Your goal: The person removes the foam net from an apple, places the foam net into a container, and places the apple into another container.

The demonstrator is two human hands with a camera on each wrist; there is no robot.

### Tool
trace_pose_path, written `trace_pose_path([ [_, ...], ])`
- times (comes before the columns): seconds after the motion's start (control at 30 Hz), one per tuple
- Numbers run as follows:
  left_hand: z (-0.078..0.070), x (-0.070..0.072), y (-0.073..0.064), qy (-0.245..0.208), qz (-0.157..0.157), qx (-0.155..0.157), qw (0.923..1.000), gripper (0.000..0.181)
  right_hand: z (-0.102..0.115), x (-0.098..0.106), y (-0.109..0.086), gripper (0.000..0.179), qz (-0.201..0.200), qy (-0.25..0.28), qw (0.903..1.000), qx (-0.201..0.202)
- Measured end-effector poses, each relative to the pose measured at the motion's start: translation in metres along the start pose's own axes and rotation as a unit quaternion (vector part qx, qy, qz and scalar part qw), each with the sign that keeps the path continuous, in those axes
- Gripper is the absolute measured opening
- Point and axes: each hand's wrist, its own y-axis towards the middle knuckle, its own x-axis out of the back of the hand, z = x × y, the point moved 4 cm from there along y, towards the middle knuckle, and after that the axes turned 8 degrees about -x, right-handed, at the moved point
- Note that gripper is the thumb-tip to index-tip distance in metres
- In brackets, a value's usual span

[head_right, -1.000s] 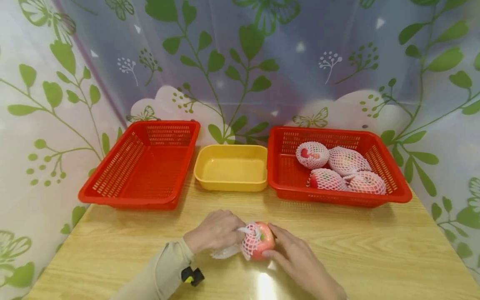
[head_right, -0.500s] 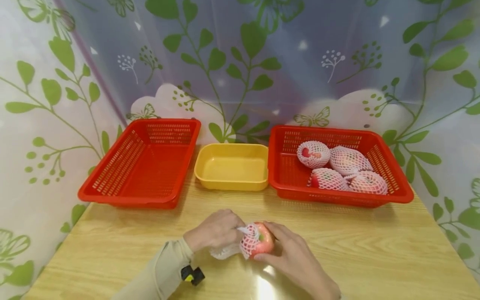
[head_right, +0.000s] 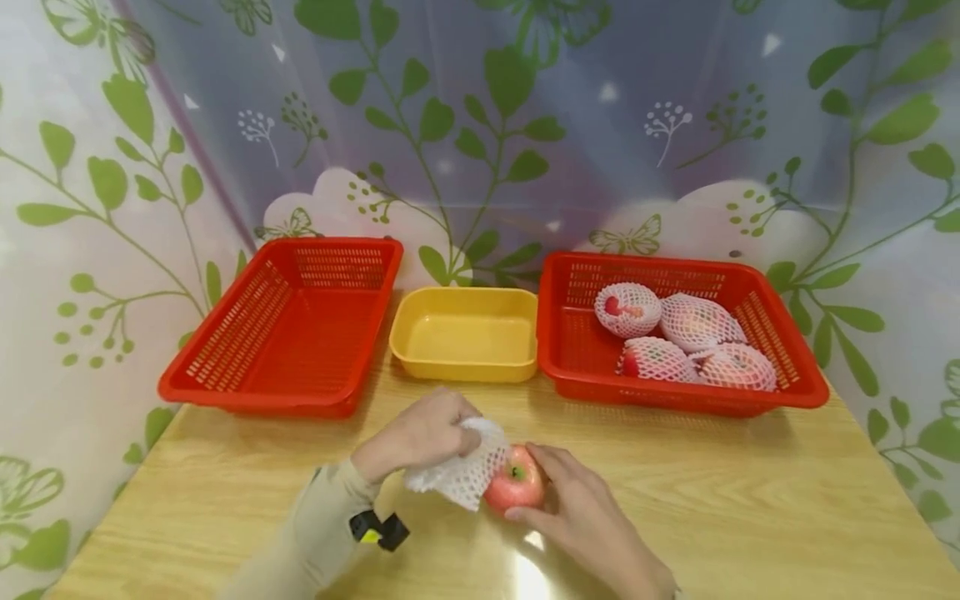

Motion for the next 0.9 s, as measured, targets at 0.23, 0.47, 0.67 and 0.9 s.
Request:
trace_pose_path([
  [0.23, 0.009, 0.054, 0.028, 0.100, -0.161, 0.041, 0.9810, 0.014, -0.001, -0.001, 0.001, 0.080, 0.025, -0.002, 0.9994, -0.024],
  [0.47, 0.053, 0.070, 0.067, 0.276, -0.223, 0.114, 0.9280, 0.056, -0.005, 0.002, -0.003, 0.089, 0.047, -0.001, 0.9975, -0.051],
  [0.67, 0.058, 0.044, 0.068, 0.344, -0.206, 0.090, 0.9119, 0.076, -0.010, 0.009, -0.007, 0.090, 0.016, -0.022, 0.9991, -0.032],
  [0.9, 0.005, -0.017, 0.024, 0.160, 0.005, -0.105, 0.9816, 0.077, -0.014, 0.013, -0.010, 0.086, -0.010, -0.044, 0.9990, 0.001],
])
